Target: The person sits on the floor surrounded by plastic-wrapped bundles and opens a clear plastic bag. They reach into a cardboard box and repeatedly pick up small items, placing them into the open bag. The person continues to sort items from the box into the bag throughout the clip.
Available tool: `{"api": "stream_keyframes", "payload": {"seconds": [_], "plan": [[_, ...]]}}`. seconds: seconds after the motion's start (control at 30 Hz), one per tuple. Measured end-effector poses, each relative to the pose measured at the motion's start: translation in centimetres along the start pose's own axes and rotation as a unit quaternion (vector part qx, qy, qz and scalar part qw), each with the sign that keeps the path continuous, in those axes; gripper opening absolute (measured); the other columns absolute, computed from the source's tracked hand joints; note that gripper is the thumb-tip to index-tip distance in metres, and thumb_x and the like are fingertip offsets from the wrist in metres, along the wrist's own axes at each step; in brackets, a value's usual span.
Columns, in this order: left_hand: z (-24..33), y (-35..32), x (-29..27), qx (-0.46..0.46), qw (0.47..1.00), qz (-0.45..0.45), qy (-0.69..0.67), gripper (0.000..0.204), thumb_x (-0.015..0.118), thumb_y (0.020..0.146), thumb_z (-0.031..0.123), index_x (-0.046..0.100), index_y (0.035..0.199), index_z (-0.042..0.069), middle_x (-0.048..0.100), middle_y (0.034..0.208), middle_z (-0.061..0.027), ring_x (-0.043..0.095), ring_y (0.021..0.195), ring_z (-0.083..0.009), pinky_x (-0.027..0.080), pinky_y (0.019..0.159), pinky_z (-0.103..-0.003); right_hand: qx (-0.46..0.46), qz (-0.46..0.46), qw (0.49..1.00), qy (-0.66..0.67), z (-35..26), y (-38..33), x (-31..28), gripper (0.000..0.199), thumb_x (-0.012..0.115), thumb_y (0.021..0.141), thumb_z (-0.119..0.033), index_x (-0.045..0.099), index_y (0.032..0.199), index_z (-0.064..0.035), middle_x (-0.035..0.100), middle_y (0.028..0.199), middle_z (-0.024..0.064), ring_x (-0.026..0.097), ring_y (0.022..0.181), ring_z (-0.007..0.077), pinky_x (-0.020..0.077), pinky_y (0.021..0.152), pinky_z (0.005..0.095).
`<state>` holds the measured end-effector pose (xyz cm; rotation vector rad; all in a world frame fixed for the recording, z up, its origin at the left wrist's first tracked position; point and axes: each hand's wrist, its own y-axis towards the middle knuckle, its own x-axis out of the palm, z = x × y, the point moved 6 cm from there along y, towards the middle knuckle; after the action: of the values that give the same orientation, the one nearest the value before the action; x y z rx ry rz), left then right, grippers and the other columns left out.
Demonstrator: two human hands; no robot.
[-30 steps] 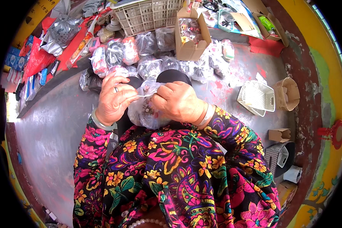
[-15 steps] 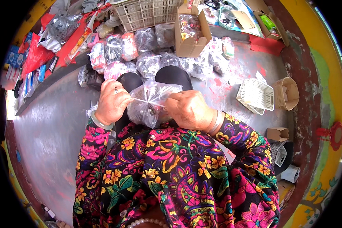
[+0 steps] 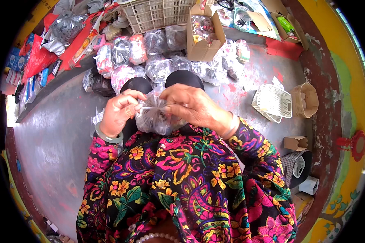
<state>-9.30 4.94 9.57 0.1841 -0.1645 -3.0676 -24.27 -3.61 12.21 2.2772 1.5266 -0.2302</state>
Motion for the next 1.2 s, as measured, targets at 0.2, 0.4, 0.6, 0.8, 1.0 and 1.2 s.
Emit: {"api": "stream_keyframes", "payload": {"seconds": [0.2,0.4,0.6,0.8,1.0,1.2], "plan": [[-1.8,-0.3,2.7,-0.071,0.896,0.024,-0.437,0.014,0.055,0.084,0.013,0.055,0.075,0.003,0.058,0.09,-0.0126,0.05,0.056,-0.0069,0.038,0.043,-0.015,0.193,0.004,0.932,0.305,1.4,-0.1,2.6,0.021,0.044,0.091,-0.025,0.052,0.079,-0.009,0.058,0.078,0.0001,0.048,0.064,0.0046,0.0398,0.056,0.0189],[-1.3,-0.4,4.0,-0.01,0.904,-0.114,-0.411,0.016,0.053,0.086,0.016,0.05,0.077,0.002,0.056,0.08,-0.0125,0.052,0.063,-0.0127,0.038,0.042,-0.016,0.237,0.052,0.905,0.349,2.2,-0.9,2.5,0.022,0.045,0.09,-0.026,0.05,0.076,-0.0104,0.056,0.072,-0.0007,0.046,0.061,0.0045,0.0349,0.05,0.0179],[-0.1,-0.5,4.7,0.019,0.991,-0.075,-0.114,0.014,0.052,0.086,0.013,0.048,0.076,0.004,0.05,0.067,0.0004,0.04,0.056,-0.0045,0.036,0.052,-0.02,0.246,0.094,0.888,0.376,2.3,-1.0,2.1,0.02,0.046,0.089,-0.024,0.049,0.075,-0.0099,0.056,0.069,-0.0007,0.047,0.055,0.004,0.0343,0.046,0.017],[0.6,-0.6,4.6,0.061,0.997,-0.037,0.031,0.014,0.053,0.084,0.008,0.047,0.073,0.002,0.044,0.059,-0.0023,0.04,0.053,-0.0092,0.035,0.05,-0.024,0.269,0.089,0.859,0.427,3.1,-1.1,2.4,0.025,0.045,0.089,-0.027,0.048,0.072,-0.0084,0.051,0.068,0.0027,0.048,0.062,0.0099,0.0371,0.051,0.0209],[1.0,-0.8,4.7,0.098,0.992,-0.017,0.073,0.015,0.052,0.083,0.007,0.046,0.07,0.002,0.041,0.057,-0.0042,0.037,0.05,-0.0125,0.033,0.047,-0.026,0.282,0.151,0.843,0.432,3.5,-1.8,2.4,0.02,0.048,0.088,-0.02,0.047,0.072,-0.0074,0.05,0.067,0.0027,0.051,0.063,0.0131,0.0401,0.055,0.023],[0.0,-1.1,4.3,0.092,0.995,-0.014,0.048,0.015,0.052,0.083,0.006,0.045,0.07,0.002,0.038,0.055,-0.0027,0.034,0.048,-0.0101,0.03,0.046,-0.026,0.271,0.166,0.84,0.44,4.0,-2.3,2.0,0.018,0.049,0.087,-0.018,0.049,0.073,-0.0071,0.05,0.066,0.0027,0.051,0.063,0.0138,0.0409,0.056,0.0233]]}}
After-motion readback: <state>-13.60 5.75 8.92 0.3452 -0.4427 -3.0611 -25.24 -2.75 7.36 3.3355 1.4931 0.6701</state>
